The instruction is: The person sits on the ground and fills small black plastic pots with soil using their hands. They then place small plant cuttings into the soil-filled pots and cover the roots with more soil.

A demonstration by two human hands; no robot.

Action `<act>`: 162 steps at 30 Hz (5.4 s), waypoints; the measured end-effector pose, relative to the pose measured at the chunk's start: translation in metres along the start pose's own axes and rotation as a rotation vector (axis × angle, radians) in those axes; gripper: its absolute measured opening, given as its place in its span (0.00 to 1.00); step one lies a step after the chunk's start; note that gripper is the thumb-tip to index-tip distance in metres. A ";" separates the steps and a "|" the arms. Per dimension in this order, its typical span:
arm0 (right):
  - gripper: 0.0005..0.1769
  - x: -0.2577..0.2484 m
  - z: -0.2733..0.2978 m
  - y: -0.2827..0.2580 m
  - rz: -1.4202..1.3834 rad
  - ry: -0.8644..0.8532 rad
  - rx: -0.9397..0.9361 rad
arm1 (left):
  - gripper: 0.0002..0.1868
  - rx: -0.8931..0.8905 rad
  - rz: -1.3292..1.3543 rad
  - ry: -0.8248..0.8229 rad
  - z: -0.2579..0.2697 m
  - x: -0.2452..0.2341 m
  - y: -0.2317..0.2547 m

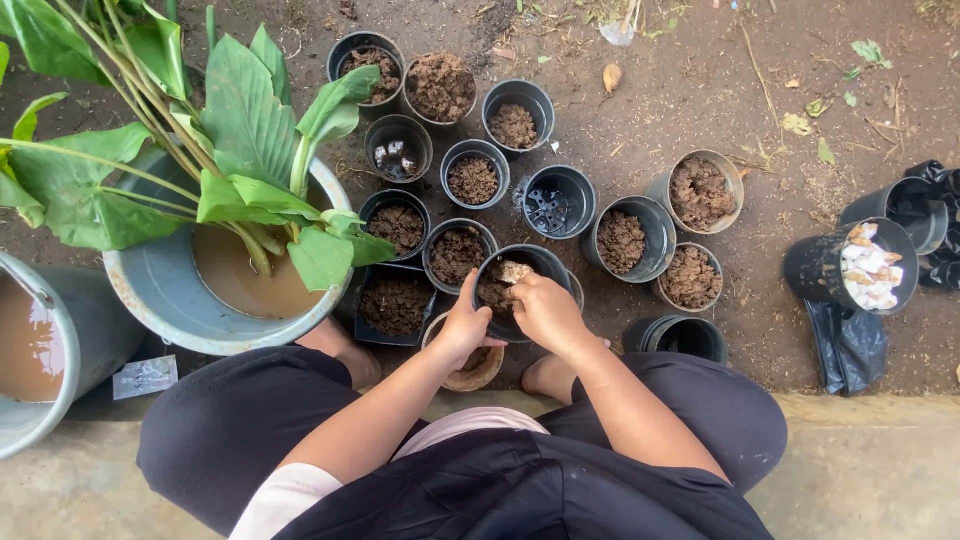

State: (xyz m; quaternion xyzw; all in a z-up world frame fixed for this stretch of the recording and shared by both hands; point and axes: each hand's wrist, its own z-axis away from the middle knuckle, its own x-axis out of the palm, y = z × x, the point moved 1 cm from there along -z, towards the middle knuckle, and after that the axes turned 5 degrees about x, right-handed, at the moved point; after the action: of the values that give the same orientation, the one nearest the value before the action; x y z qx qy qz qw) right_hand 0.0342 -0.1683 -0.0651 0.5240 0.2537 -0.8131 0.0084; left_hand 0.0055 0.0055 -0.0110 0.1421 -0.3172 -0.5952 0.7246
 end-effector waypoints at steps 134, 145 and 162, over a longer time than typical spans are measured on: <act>0.32 0.185 -0.044 0.123 -0.389 -0.321 0.966 | 0.42 0.102 0.236 0.210 -0.059 0.001 -0.028; 0.29 0.158 -0.015 0.145 -0.851 -0.010 0.968 | 0.41 0.051 0.127 0.283 -0.053 0.002 -0.025; 0.18 -0.050 0.024 0.006 -0.282 0.095 0.492 | 0.42 0.035 0.066 0.091 -0.020 0.025 -0.027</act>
State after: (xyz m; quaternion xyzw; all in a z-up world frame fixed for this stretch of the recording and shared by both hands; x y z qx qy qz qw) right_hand 0.0379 -0.1966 -0.0173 0.5074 0.1195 -0.8177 -0.2441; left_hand 0.0000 -0.0284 -0.0348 0.1714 -0.2987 -0.5581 0.7549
